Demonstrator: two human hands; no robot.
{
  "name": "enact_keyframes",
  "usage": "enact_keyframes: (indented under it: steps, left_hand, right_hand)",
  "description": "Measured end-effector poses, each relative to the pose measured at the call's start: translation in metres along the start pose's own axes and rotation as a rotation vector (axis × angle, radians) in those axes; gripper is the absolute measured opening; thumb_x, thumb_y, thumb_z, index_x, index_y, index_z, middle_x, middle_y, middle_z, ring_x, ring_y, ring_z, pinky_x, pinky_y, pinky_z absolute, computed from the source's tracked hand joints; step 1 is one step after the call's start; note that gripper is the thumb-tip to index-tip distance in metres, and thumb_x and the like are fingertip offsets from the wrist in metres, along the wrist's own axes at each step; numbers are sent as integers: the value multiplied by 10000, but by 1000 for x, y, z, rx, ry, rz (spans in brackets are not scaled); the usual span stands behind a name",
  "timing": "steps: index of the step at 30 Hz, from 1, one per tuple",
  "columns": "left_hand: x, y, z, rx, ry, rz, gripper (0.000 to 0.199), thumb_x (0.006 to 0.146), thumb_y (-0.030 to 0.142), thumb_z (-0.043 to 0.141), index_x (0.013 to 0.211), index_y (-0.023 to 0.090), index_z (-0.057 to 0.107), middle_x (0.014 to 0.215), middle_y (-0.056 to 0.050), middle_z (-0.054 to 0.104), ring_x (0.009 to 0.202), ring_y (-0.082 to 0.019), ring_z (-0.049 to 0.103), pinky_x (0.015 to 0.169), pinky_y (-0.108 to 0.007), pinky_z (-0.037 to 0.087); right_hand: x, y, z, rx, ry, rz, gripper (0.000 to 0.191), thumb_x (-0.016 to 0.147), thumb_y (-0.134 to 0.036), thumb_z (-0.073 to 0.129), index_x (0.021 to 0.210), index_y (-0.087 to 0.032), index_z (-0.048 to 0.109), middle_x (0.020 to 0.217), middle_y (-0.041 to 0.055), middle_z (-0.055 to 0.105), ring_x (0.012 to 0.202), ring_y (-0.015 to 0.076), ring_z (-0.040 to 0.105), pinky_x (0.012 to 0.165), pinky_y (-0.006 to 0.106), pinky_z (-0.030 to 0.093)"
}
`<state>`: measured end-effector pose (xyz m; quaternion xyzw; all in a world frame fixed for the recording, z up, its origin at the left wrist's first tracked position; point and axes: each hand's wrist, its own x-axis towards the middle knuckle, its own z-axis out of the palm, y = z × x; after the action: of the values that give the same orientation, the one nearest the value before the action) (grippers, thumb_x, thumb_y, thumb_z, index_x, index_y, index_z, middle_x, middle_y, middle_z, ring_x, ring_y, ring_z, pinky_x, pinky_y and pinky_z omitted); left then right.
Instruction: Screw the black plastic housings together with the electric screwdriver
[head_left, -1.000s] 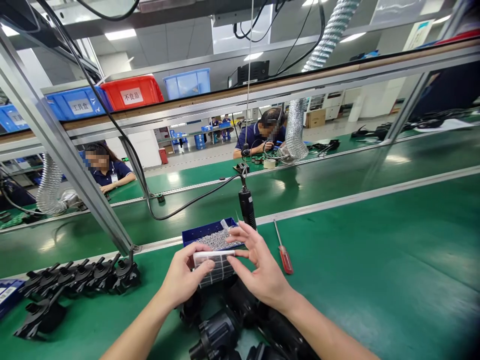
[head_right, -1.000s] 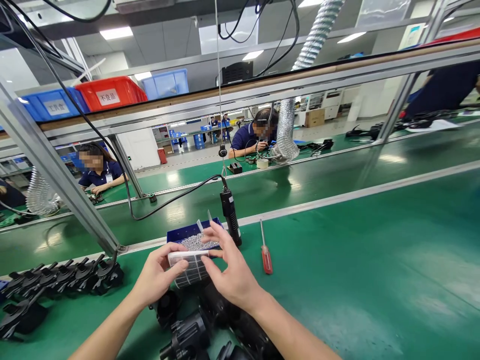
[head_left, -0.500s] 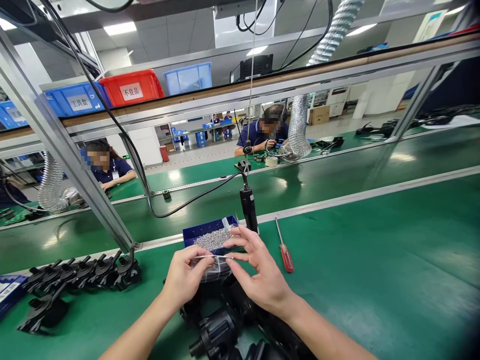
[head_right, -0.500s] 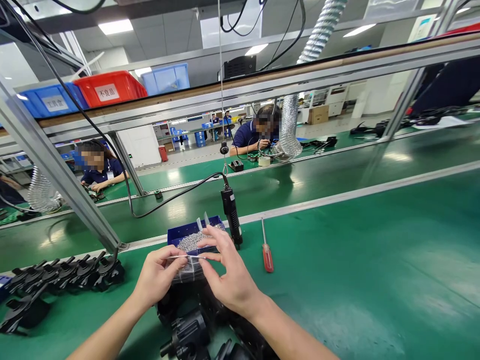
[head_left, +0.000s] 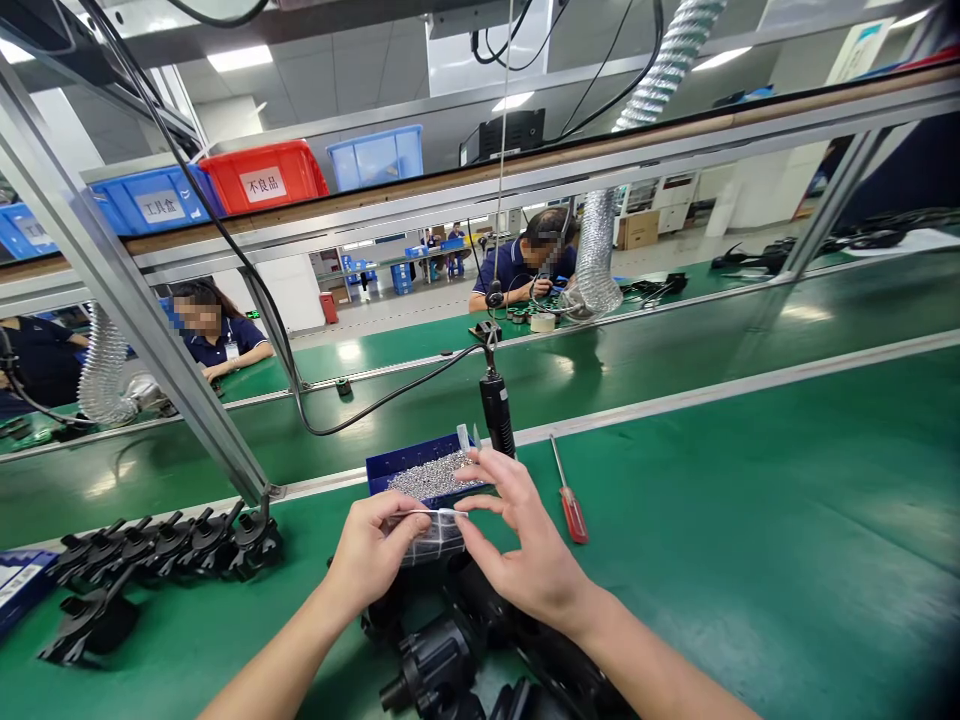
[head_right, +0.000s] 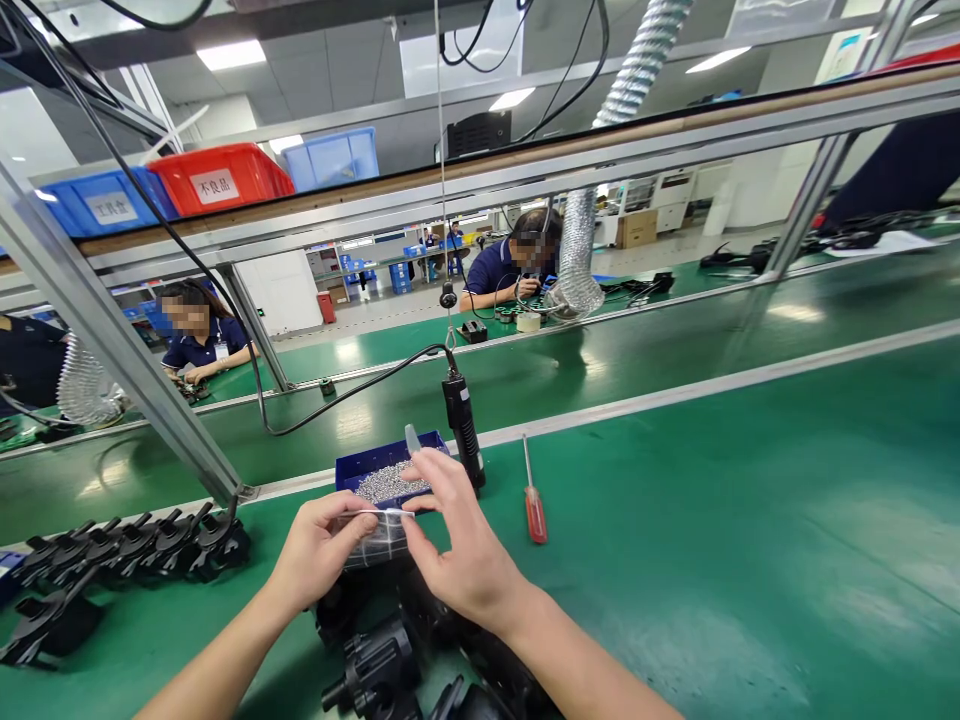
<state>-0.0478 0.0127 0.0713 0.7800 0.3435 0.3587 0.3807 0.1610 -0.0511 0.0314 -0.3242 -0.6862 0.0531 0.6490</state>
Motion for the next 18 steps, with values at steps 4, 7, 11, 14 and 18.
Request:
enact_keyframes:
  steps: [4, 7, 11, 14, 18]
  left_hand:
    - [0, -2, 0, 6, 3, -36, 297, 988, 451, 723, 867, 187, 786, 791, -25, 762, 720, -166, 644, 681, -247, 480]
    - [1, -2, -2, 8, -10, 12, 244, 989, 402, 723, 877, 197, 796, 814, -24, 761, 750, -169, 656, 692, -247, 481]
    - [2, 0, -3, 41, -17, 71, 201, 983, 347, 724, 872, 202, 809, 825, -28, 769, 776, -173, 669, 721, -250, 484]
    - [1, 2, -1, 36, -29, 35, 237, 978, 381, 722, 857, 191, 795, 806, -30, 765, 750, -174, 652, 698, -253, 471]
    - [0, 1, 0, 63, -27, -75, 357, 984, 483, 707, 799, 179, 738, 736, -10, 718, 696, -163, 594, 661, -254, 428]
  right_hand:
    - [1, -5, -4, -217, -88, -230, 941, 983, 109, 600, 1768, -301, 282, 1612, 192, 449, 1441, 307, 609, 1098, 483, 696]
    - [2, -7, -5, -181, -57, -149, 921, 991, 82, 609, 1770, -280, 276, 1626, 196, 437, 1481, 323, 565, 1073, 468, 708]
    - [2, -5, -4, -66, -3, -35, 879, 1017, 52, 589, 1761, -309, 291, 1646, 176, 400, 1391, 281, 625, 916, 363, 758]
    - [2, -3, -5, -121, -16, -96, 901, 1004, 77, 597, 1759, -311, 294, 1636, 180, 415, 1384, 278, 629, 880, 345, 761]
    - [2, -5, -7, -212, -58, -205, 935, 989, 115, 592, 1766, -300, 280, 1619, 196, 437, 1355, 278, 662, 1002, 435, 741]
